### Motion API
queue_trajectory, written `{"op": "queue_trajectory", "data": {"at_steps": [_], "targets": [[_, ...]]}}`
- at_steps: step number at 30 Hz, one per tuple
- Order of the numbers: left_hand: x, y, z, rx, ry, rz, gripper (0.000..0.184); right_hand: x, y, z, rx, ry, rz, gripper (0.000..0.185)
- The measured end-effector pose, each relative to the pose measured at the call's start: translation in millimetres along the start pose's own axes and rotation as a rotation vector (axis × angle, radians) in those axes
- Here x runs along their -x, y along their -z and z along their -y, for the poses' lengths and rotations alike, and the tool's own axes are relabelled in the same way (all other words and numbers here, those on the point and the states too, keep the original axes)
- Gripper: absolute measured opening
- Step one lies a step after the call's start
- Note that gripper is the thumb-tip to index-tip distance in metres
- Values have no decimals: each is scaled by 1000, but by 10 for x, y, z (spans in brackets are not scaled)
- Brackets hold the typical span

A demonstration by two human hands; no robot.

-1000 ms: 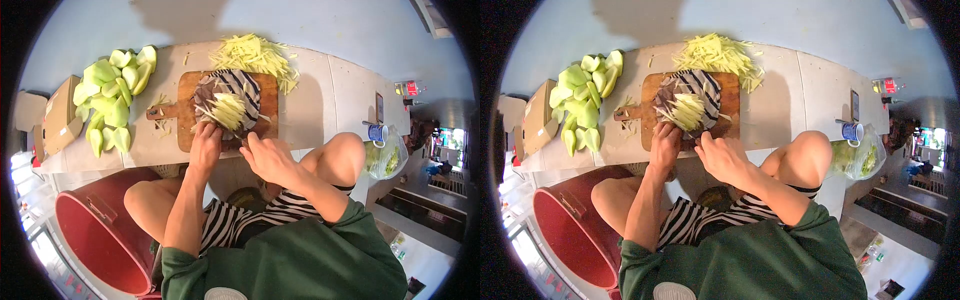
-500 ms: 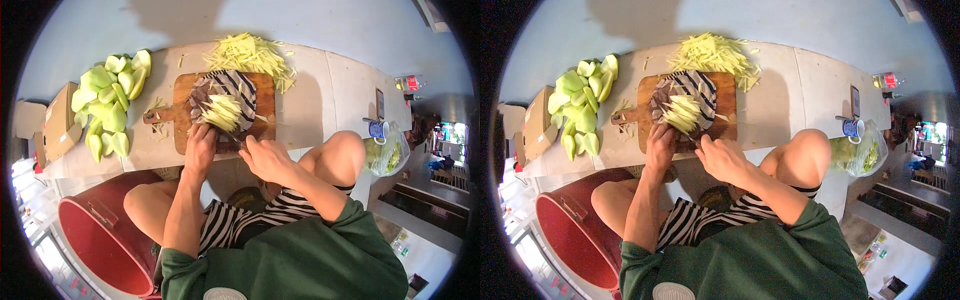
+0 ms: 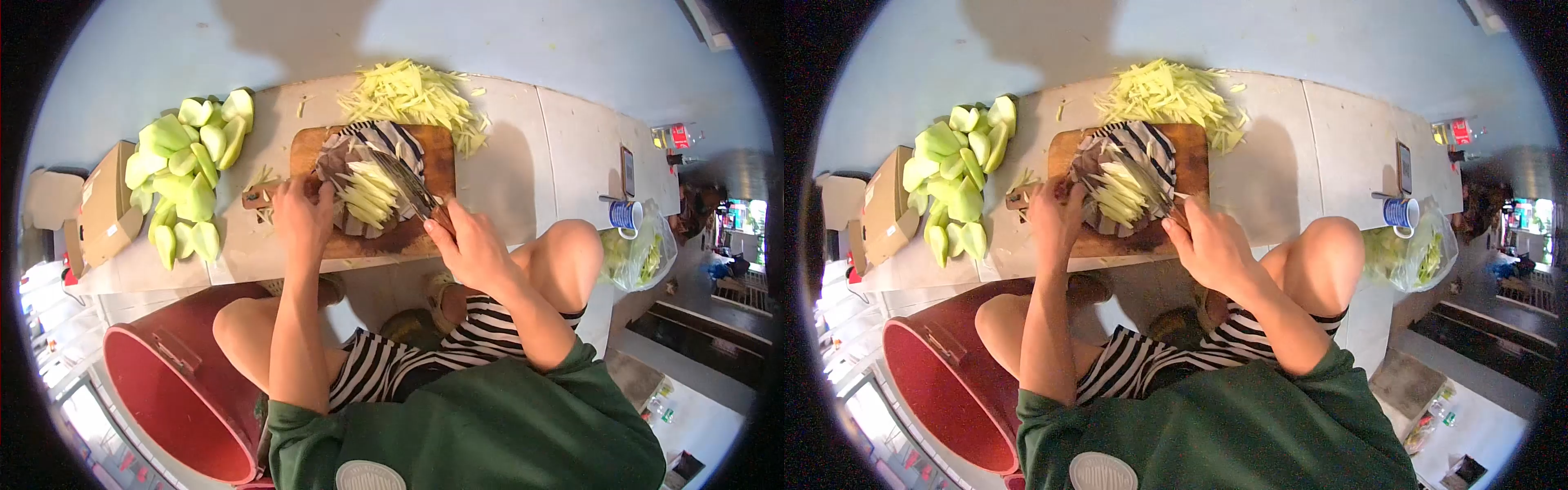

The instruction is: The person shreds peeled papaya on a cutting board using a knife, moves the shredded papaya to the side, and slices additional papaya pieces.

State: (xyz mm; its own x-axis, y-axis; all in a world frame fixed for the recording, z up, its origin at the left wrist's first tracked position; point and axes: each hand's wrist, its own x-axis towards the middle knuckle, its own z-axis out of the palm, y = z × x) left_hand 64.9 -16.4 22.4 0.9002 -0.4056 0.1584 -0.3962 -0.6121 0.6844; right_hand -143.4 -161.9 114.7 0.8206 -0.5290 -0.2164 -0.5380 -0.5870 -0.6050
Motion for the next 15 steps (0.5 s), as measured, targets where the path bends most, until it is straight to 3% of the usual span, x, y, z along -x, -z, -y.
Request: {"op": "queue_trajectory", "data": {"at_steps": [2, 7, 9, 15], "targets": [[-82, -31, -9, -68, 51, 300, 29, 20, 38, -13, -37, -3, -19, 34], [-278, -116, -94, -15, 131, 305, 32, 138, 220, -12, -35, -45, -61, 35], [-368, -128, -153, 174, 324, 405, 29, 231, 256, -42, -106, -67, -107, 36], [-646, -59, -514, 386, 327, 497, 25, 417, 286, -258, -143, -141, -121, 38]]}}
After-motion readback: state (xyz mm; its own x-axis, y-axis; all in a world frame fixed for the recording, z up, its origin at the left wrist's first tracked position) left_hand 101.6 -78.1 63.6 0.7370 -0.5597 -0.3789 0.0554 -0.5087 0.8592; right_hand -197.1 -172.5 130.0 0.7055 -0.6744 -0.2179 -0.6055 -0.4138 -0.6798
